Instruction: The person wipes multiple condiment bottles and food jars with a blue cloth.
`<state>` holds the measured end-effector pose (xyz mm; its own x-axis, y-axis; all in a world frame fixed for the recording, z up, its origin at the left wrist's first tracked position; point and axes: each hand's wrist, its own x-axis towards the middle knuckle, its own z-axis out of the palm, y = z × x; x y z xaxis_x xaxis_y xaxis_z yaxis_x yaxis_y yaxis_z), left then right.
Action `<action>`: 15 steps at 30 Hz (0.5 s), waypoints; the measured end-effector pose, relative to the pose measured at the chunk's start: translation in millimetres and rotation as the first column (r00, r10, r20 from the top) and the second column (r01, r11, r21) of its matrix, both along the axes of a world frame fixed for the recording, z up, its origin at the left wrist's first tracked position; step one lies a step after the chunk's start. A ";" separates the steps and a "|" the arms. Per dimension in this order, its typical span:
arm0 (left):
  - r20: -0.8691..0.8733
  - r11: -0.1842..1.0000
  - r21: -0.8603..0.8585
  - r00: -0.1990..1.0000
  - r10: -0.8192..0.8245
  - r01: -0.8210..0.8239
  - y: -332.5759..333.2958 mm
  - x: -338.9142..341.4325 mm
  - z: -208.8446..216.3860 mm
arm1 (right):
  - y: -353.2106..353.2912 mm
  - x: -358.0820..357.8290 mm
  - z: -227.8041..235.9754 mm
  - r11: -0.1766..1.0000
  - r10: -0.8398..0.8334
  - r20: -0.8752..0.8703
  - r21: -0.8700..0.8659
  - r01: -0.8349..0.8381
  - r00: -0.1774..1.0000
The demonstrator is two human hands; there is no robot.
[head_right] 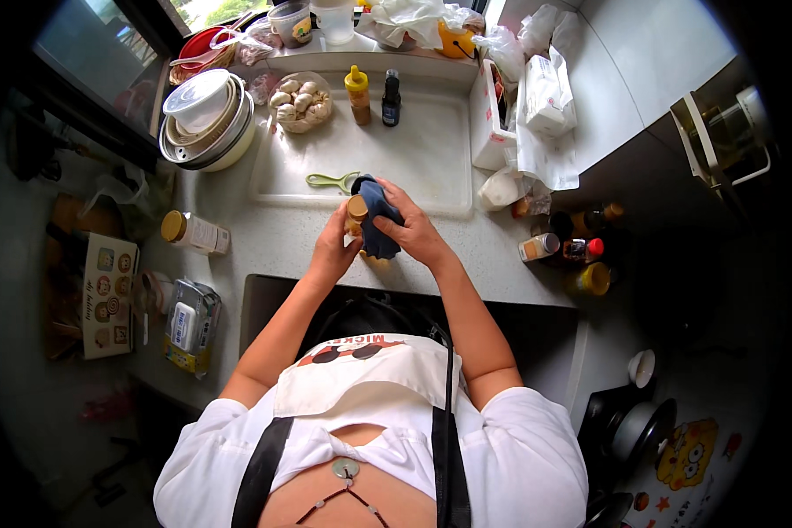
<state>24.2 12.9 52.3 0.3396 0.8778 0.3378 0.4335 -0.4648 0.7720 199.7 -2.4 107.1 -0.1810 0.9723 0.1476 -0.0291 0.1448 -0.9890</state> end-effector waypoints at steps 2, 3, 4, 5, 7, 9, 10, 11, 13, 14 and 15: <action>-0.011 1.000 -0.013 1.000 -0.013 0.013 3.4 -0.5 -0.9 | 4.3 6.6 -16.7 1.000 0.018 0.032 -0.005 -0.018 0.999; -0.009 0.999 -0.016 0.999 -0.044 0.043 5.1 -0.8 0.4 | 5.0 10.0 -22.5 0.998 0.036 -0.011 -0.059 -0.037 0.999; -0.007 0.997 -0.020 0.997 -0.074 0.074 6.4 -1.3 1.4 | 4.9 12.5 -28.0 0.992 0.052 -0.055 -0.112 -0.058 0.997; -0.012 0.997 -0.020 0.997 -0.073 0.073 7.5 -3.2 1.1 | 4.0 14.0 -33.5 0.992 0.053 -0.060 -0.111 -0.059 0.997; 0.066 0.973 -0.138 0.982 -0.177 0.185 11.8 -7.6 0.4 | 3.3 17.5 -42.2 0.973 0.059 -0.102 -0.217 -0.080 0.993; 0.166 0.934 -0.248 0.961 -0.220 0.256 15.8 -10.6 1.4 | 2.5 19.9 -54.4 0.982 0.050 -0.049 -0.178 -0.057 0.998; 0.271 0.876 -0.348 0.931 -0.246 0.333 17.3 -11.1 2.5 | 2.0 21.0 -61.3 0.989 0.038 0.006 -0.141 -0.037 0.999; 0.269 0.877 -0.346 0.931 -0.248 0.334 18.4 -10.9 4.0 | 0.0 21.8 -67.9 0.990 0.037 0.004 -0.138 -0.036 0.999; 0.449 0.755 -0.518 0.879 -0.160 0.402 19.1 -10.8 8.6 | -4.1 23.7 -85.3 0.980 0.013 0.320 -0.190 0.051 0.947; 0.447 0.756 -0.517 0.880 -0.163 0.402 19.3 -10.5 9.5 | -3.1 26.8 -102.8 0.991 -0.017 0.446 -0.113 0.075 0.895; 0.417 0.776 -0.508 0.895 -0.157 0.373 19.9 -10.7 9.8 | -5.5 28.0 -102.6 0.989 -0.030 0.443 -0.114 0.090 0.896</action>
<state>13.5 32.8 62.1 0.5490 0.8343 -0.0500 0.0260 0.0428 0.9987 227.7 -7.9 4.5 -0.1394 0.9884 -0.0601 0.4169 0.0035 -0.9089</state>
